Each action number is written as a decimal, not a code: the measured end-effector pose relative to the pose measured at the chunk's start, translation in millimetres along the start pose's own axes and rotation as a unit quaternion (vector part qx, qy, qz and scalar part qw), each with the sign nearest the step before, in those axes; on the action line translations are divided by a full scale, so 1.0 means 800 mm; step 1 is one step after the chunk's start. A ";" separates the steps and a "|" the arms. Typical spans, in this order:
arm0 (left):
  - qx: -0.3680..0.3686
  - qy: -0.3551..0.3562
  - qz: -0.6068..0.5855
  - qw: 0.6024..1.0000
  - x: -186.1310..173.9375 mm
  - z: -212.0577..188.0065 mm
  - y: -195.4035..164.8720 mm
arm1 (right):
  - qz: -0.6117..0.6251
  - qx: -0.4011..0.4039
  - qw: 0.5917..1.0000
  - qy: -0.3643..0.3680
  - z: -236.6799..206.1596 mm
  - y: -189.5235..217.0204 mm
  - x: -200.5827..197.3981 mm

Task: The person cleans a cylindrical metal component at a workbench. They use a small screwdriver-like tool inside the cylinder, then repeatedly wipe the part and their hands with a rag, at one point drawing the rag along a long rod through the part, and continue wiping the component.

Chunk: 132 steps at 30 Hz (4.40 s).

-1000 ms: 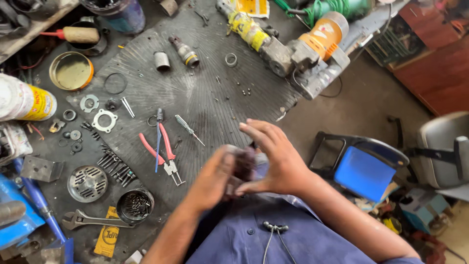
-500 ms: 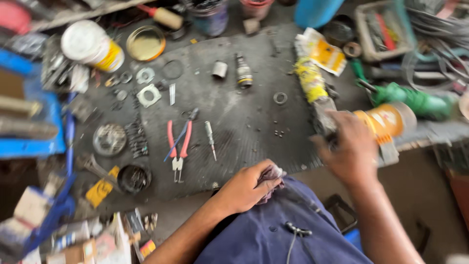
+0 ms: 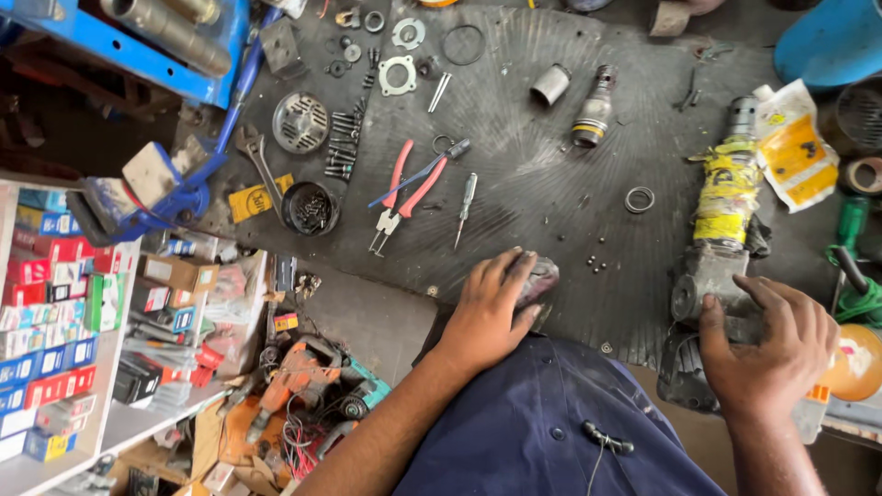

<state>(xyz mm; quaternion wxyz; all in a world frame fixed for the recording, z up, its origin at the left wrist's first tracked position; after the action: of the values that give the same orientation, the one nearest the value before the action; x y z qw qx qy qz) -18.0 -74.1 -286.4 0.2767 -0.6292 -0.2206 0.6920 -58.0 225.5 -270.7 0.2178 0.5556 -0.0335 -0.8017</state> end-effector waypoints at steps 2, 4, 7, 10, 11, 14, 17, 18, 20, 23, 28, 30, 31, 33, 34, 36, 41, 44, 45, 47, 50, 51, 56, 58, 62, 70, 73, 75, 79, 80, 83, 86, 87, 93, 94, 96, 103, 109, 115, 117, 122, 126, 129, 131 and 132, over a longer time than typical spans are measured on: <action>0.022 -0.030 0.030 0.999 -0.010 -0.009 -0.002 | -0.009 -0.007 1.000 -0.006 -0.003 -0.002 0.000; 0.035 -0.083 0.040 0.995 -0.034 -0.021 0.004 | 0.003 -0.015 1.000 -0.005 -0.003 -0.003 0.000; -0.045 -0.164 0.064 0.983 -0.086 -0.046 0.050 | 0.054 -0.018 0.998 -0.006 0.000 0.005 -0.007; -0.113 -0.297 0.149 0.937 -0.148 -0.075 0.098 | 0.116 -0.031 0.993 0.002 0.009 0.035 -0.013; -0.124 -0.306 0.159 0.931 -0.157 -0.080 0.110 | 0.147 -0.040 0.988 0.009 0.013 0.051 -0.011; -0.140 -0.323 0.180 0.919 -0.171 -0.082 0.140 | 0.192 -0.064 0.979 0.034 0.026 0.111 0.001; -0.137 -0.324 0.169 0.921 -0.178 -0.077 0.152 | 0.214 -0.111 0.968 0.071 0.038 0.178 0.017; -0.125 -0.328 0.158 0.923 -0.182 -0.077 0.152 | 0.220 -0.130 0.963 0.088 0.040 0.200 0.022; -0.094 -0.338 0.119 0.929 -0.194 -0.080 0.153 | 0.231 -0.151 0.954 0.116 0.044 0.242 0.032; -0.033 -0.335 0.057 0.940 -0.225 -0.082 0.145 | 0.260 -0.180 0.938 0.145 0.051 0.309 0.053; 0.046 -0.280 0.025 0.959 -0.285 -0.068 0.131 | 0.277 -0.215 0.922 0.166 0.091 0.428 0.115; 0.093 -0.263 0.037 0.960 -0.308 -0.063 0.121 | 0.305 -0.227 0.918 0.114 0.119 0.470 0.134; 0.116 -0.254 0.044 0.959 -0.319 -0.062 0.118 | 0.310 -0.242 0.913 0.108 0.131 0.491 0.147; 0.135 -0.229 0.016 0.964 -0.337 -0.061 0.124 | 0.323 -0.273 0.900 0.102 0.147 0.527 0.171; 0.143 -0.217 0.004 0.966 -0.345 -0.062 0.130 | 0.331 -0.290 0.891 0.110 0.150 0.542 0.181; 0.144 -0.207 -0.020 0.967 -0.364 -0.069 0.149 | 0.347 -0.319 0.873 0.126 0.145 0.565 0.197; -0.001 -0.168 -0.320 0.933 -0.386 -0.083 0.257 | 0.212 -0.143 0.935 0.246 0.108 0.553 0.238; -0.034 -0.166 -0.367 0.915 -0.391 -0.092 0.306 | 0.165 -0.081 0.962 0.202 0.095 0.551 0.223; -0.022 -0.173 -0.324 0.930 -0.393 -0.095 0.314 | 0.156 -0.067 0.969 0.179 0.095 0.552 0.218; -0.086 -0.137 -0.382 0.910 -0.364 -0.096 0.343 | 0.094 -0.090 0.973 0.188 0.094 0.565 0.222; -0.159 -0.058 -0.417 0.893 -0.307 -0.100 0.360 | 0.057 -0.119 0.984 0.118 0.094 0.569 0.203; -0.178 -0.029 -0.421 0.889 -0.286 -0.102 0.359 | 0.052 -0.130 0.987 0.080 0.091 0.566 0.189; -0.197 0.053 -0.362 0.909 -0.223 -0.100 0.330 | 0.072 0.038 0.996 0.030 0.047 0.451 0.125; -0.210 0.081 -0.369 0.902 -0.201 -0.093 0.317 | 0.002 0.165 0.986 0.012 0.023 0.381 0.099; -0.252 0.154 -0.515 0.805 -0.136 -0.073 0.280 | -0.002 0.198 0.978 0.064 -0.003 0.320 0.099; -0.044 0.173 -0.470 0.865 -0.070 -0.014 0.146 | 0.497 0.362 0.789 0.016 -0.055 0.280 0.117; -0.067 0.145 -0.499 0.852 -0.055 -0.003 0.113 | 0.500 0.159 0.850 0.048 -0.026 0.315 0.081; -0.052 0.117 -0.512 0.849 -0.054 0.005 0.090 | 0.569 0.277 0.774 0.036 -0.031 0.287 0.091; -0.169 0.187 -0.567 0.784 -0.012 0.001 0.066 | 0.638 0.392 0.663 0.016 -0.037 0.242 0.108; -0.141 0.175 -0.548 0.806 -0.013 0.005 0.056 | 0.607 0.382 0.696 0.036 -0.035 0.232 0.108; -0.084 0.126 -0.470 0.870 -0.012 0.009 0.035 | 0.468 0.285 0.834 0.062 -0.026 0.201 0.095; -0.098 0.123 -0.405 0.901 0.010 0.000 0.023 | 0.276 0.110 0.953 0.058 -0.016 0.189 0.078; -0.115 0.131 -0.388 0.905 0.019 -0.004 0.022 | 0.252 0.098 0.960 0.077 -0.017 0.183 0.085; -0.044 0.024 -0.234 0.971 0.005 -0.003 0.000 | 0.503 0.208 0.818 0.187 -0.031 0.161 0.129; -0.031 0.009 -0.238 0.971 0.001 -0.002 -0.004 | 0.590 0.241 0.743 0.202 -0.037 0.164 0.136; -0.011 -0.018 -0.246 0.969 -0.006 -0.002 -0.013 | 0.448 0.179 0.854 0.196 -0.033 0.157 0.121; -0.033 0.018 -0.215 0.976 -0.006 -0.007 -0.023 | 0.371 0.094 0.909 0.161 -0.048 0.133 0.103; 0.090 0.014 -0.251 0.964 -0.033 -0.014 -0.057 | 0.809 0.401 0.408 0.137 -0.075 0.124 0.158; 0.255 0.002 -0.118 0.960 -0.051 -0.023 -0.097 | 0.836 0.328 0.378 0.225 -0.071 0.145 0.138; 0.256 0.027 -0.087 0.962 -0.048 -0.021 -0.096 | 0.828 0.309 0.405 0.236 -0.073 0.143 0.135; 0.269 0.069 -0.039 0.960 -0.043 -0.023 -0.095 | 0.799 0.336 0.433 0.247 -0.084 0.132 0.145; 0.252 0.067 -0.037 0.965 -0.042 -0.024 -0.092 | 0.806 0.326 0.422 0.258 -0.086 0.136 0.143; 0.236 0.062 -0.051 0.968 -0.039 -0.025 -0.090 | 0.767 0.351 0.471 0.259 -0.092 0.131 0.144; 0.210 0.055 -0.074 0.973 -0.037 -0.026 -0.084 | 0.723 0.358 0.528 0.263 -0.094 0.125 0.144; 0.197 0.051 -0.085 0.975 -0.035 -0.027 -0.081 | 0.702 0.347 0.561 0.270 -0.093 0.126 0.142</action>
<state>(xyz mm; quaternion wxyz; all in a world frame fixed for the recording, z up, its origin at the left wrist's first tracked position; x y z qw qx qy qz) 11.4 -44.8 -225.6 0.4636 -0.5762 -0.1181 0.6626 8.2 104.9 -369.0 0.5012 0.5798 -0.6280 -0.1352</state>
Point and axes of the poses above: each hand's wrist, its own z-axis towards the middle knuckle, its own x-axis out of the palm, y = z × x, the point moved 10 cm from there along z, towards the middle knuckle
